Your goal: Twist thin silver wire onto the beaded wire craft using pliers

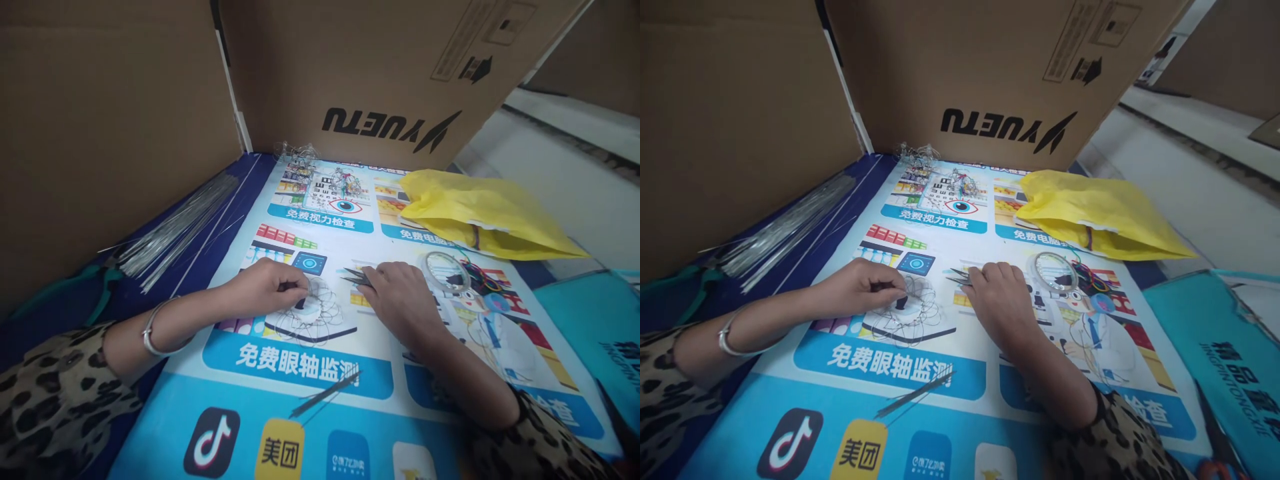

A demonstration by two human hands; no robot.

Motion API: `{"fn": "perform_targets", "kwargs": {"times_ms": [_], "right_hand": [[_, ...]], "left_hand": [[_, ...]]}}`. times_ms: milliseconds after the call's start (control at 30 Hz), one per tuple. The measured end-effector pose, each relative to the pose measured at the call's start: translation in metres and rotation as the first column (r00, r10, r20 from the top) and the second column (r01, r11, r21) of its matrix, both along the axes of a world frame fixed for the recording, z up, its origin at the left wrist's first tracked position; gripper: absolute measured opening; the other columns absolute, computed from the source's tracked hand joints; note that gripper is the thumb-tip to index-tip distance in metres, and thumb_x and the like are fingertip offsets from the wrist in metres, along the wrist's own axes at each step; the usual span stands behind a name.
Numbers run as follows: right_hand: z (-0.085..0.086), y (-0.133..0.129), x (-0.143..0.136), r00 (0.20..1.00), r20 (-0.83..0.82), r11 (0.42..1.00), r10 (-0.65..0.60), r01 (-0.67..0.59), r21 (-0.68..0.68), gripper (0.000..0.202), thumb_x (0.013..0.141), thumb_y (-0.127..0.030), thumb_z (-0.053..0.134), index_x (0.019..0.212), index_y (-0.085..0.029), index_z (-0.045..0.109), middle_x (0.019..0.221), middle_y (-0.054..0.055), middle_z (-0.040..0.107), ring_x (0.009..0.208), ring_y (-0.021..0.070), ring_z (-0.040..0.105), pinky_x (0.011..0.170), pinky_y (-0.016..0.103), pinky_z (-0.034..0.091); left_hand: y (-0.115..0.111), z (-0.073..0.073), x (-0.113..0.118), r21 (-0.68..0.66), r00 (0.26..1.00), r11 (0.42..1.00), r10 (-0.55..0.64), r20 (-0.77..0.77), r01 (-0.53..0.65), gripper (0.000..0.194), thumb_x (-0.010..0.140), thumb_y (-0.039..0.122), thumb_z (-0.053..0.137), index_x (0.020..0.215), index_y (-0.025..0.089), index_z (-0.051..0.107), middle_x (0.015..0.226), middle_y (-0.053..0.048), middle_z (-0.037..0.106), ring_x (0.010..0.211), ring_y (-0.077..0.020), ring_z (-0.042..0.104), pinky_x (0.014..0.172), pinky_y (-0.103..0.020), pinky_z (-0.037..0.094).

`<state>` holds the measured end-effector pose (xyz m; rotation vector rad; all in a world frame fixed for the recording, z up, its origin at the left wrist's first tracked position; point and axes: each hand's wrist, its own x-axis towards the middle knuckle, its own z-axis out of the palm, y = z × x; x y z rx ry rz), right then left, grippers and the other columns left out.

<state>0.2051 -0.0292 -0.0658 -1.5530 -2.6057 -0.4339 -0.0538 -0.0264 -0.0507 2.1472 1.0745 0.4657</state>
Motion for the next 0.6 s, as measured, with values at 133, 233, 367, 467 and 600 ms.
{"fn": "perform_targets", "kwargs": {"times_ms": [133,233,367,467,600], "right_hand": [[0.005,-0.004,-0.005,0.996,-0.07,0.997,0.05,-0.046,0.059,0.028,0.086,-0.032,0.051,0.105,-0.014,0.062,0.102,0.011,0.061,0.099,0.0252,0.045,0.082,0.038,0.029],[0.01,-0.012,-0.013,0.97,-0.211,0.992,0.118,-0.123,-0.009,0.021,0.086,-0.028,0.053,0.099,-0.017,0.065,0.097,0.009,0.063,0.094,0.0229,0.048,0.079,0.037,0.032],[0.012,-0.022,-0.027,0.896,-0.399,0.953,0.193,-0.268,-0.141,0.019,0.083,-0.025,0.055,0.097,-0.017,0.066,0.093,0.008,0.064,0.092,0.0231,0.049,0.079,0.038,0.036],[0.009,-0.025,-0.033,0.862,-0.461,0.936,0.213,-0.315,-0.157,0.022,0.081,-0.023,0.056,0.1,-0.016,0.064,0.094,0.008,0.063,0.093,0.0239,0.049,0.081,0.04,0.037],[0.008,-0.026,-0.036,0.855,-0.468,0.928,0.224,-0.333,-0.164,0.024,0.081,-0.022,0.054,0.103,-0.016,0.062,0.097,0.009,0.062,0.095,0.0247,0.047,0.085,0.043,0.036]], "left_hand": [[0.0,0.0,0.001,-0.023,1.0,1.0,-0.002,-0.007,0.002,0.018,0.082,0.026,0.049,0.079,0.016,0.064,0.067,0.001,0.063,0.059,-0.0088,0.054,0.054,-0.018,0.037],[0.0,0.001,0.002,-0.038,1.0,0.999,0.002,-0.015,-0.003,0.018,0.082,0.024,0.048,0.079,0.017,0.064,0.067,0.002,0.062,0.06,-0.0089,0.054,0.055,-0.018,0.036],[-0.002,0.003,0.005,-0.034,1.0,0.999,0.025,-0.014,-0.025,0.016,0.08,0.02,0.049,0.076,0.017,0.063,0.066,0.004,0.062,0.06,-0.0079,0.054,0.056,-0.018,0.035],[-0.004,0.005,0.007,-0.024,0.999,0.999,0.027,-0.036,-0.028,0.016,0.08,0.019,0.048,0.074,0.017,0.063,0.063,0.004,0.061,0.058,-0.0076,0.053,0.054,-0.018,0.033],[-0.006,0.007,0.009,-0.004,0.997,0.999,0.05,-0.059,-0.05,0.016,0.079,0.019,0.048,0.073,0.017,0.063,0.062,0.004,0.061,0.058,-0.0078,0.052,0.054,-0.018,0.031]]}}
